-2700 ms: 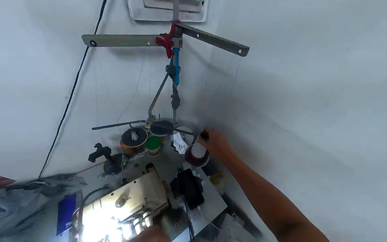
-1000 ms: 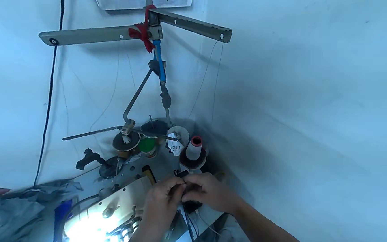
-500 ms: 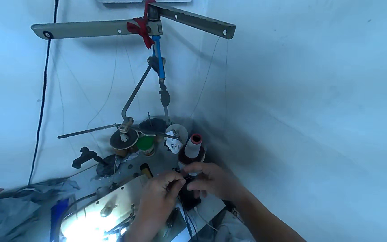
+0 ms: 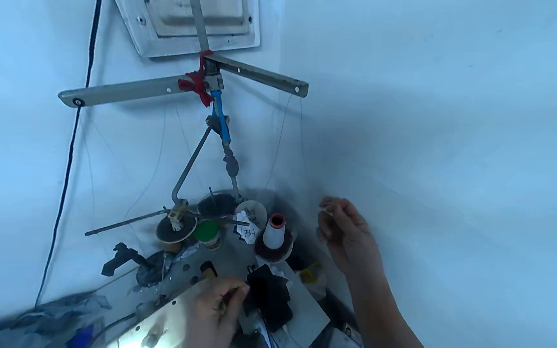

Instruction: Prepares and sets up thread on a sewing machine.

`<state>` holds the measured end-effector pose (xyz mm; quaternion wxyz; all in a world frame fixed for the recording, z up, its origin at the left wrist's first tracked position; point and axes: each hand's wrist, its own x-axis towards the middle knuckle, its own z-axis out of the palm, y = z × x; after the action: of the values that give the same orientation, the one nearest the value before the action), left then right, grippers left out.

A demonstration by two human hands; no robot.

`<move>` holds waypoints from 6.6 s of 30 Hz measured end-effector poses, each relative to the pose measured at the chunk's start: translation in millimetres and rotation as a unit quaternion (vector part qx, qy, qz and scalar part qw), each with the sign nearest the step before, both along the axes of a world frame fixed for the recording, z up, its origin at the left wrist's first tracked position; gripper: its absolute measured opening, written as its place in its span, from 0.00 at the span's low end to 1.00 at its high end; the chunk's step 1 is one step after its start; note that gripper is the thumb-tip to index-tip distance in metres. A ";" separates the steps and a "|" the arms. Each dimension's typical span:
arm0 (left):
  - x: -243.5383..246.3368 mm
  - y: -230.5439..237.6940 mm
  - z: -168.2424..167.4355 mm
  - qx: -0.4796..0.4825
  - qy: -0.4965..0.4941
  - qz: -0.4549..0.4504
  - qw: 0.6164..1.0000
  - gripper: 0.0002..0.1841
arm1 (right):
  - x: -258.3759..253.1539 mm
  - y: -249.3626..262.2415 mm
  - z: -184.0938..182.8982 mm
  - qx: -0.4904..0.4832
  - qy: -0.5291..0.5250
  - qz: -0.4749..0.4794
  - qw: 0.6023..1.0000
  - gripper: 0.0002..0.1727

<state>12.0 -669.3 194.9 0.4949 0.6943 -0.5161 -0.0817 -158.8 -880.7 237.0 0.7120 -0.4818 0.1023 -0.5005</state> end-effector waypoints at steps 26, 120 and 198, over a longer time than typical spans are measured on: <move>-35.3 -128.6 118.7 0.100 -0.499 -0.323 0.798 0.20 | -27.9 33.2 -51.6 0.132 -0.058 0.132 0.981 0.12; -5.2 -126.2 111.7 -0.097 0.292 -0.166 0.937 0.06 | 44.8 9.7 -5.2 -0.440 0.134 -0.383 0.801 0.18; -12.1 -136.5 106.1 -0.072 0.236 -0.113 0.963 0.06 | 38.8 3.6 14.7 -0.042 -0.065 0.007 0.997 0.11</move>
<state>0.0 -805.8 300.9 0.6386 0.5554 -0.4643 -0.2611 -120.0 -877.1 251.7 0.6998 -0.4788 0.0312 -0.5292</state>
